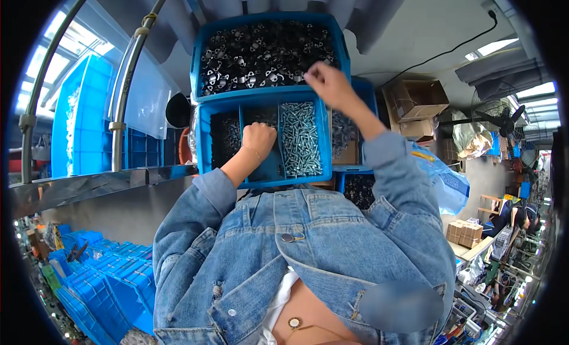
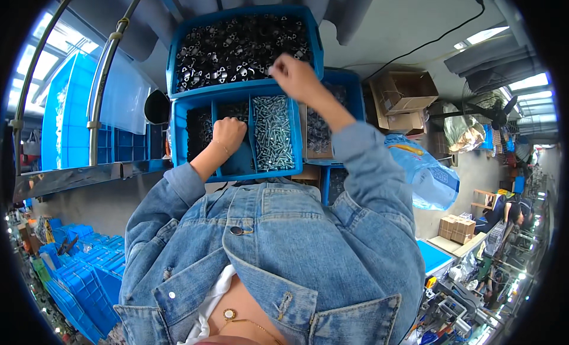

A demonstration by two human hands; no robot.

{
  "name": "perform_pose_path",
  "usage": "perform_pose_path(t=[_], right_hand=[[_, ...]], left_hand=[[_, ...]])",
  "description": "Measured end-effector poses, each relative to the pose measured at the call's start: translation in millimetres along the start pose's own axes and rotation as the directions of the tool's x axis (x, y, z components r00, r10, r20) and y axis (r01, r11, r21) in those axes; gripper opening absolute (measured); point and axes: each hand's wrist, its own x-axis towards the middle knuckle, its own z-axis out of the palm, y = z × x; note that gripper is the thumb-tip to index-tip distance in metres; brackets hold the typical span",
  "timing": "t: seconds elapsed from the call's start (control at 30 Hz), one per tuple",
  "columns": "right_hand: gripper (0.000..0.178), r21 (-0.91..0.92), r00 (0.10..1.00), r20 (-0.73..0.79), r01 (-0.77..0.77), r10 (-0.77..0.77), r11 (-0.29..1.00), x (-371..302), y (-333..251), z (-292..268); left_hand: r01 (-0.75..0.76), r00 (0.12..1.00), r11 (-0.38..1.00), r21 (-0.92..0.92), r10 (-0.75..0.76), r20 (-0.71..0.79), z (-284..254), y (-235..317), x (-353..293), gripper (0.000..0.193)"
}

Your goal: Sort various small hardware components like nuts and bolts into different compartments within storage bins.

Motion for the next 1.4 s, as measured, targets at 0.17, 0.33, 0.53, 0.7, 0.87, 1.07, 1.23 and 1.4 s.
perform_pose_path(t=[0.17, 0.33, 0.53, 0.7, 0.87, 1.07, 1.23, 1.4], right_hand=[[0.022, -0.462, 0.986, 0.122, 0.155, -0.110, 0.873, 63.2, 25.9, -3.2], [0.023, -0.707, 0.938, 0.336, 0.313, -0.088, 0.634, 77.4, 37.5, 6.0], [0.016, -0.606, 0.945, 0.294, 0.302, -0.145, 0.736, 58.6, 40.4, 10.4], [0.010, -0.670, 0.808, 0.172, 0.515, -0.563, 0.534, 68.5, 43.8, 33.3], [0.020, -0.804, 0.975, 0.122, 0.207, -0.186, 0.558, 63.9, 59.7, 12.5], [0.023, 0.796, 0.869, 0.368, -0.478, 0.332, 0.371, 24.6, 24.6, 18.7], [0.024, 0.795, 0.794, 0.607, -0.605, 0.034, -0.045, -62.0, 20.4, 72.6], [0.027, 0.793, 0.819, 0.568, -0.518, 0.080, -0.319, -104.2, -5.3, 89.2]], left_hand=[[0.018, 1.000, 1.000, 0.010, -0.017, -0.010, 3.3, 4.3, -1.8, 0.010], [0.040, 0.998, 0.997, -0.070, -0.036, 0.059, -0.6, 0.4, -10.2, 0.009], [0.124, 0.979, 0.951, -0.284, -0.071, 0.192, -49.1, -6.6, -21.7, 0.036], [-0.073, 0.995, 0.745, -0.663, 0.011, -0.097, -25.2, -38.9, -41.4, 0.031], [-0.176, 0.980, 0.802, -0.571, 0.088, -0.178, -43.9, -26.2, -33.9, 0.017], [-0.125, 0.987, 0.732, -0.669, 0.023, -0.159, -65.5, -40.4, -48.9, 0.011], [-0.162, 0.986, 0.692, -0.704, 0.091, -0.138, -123.8, -19.7, -49.3, 0.009], [-0.462, 0.886, 0.725, -0.511, 0.397, -0.238, -156.3, 21.8, -43.3, 0.010]])
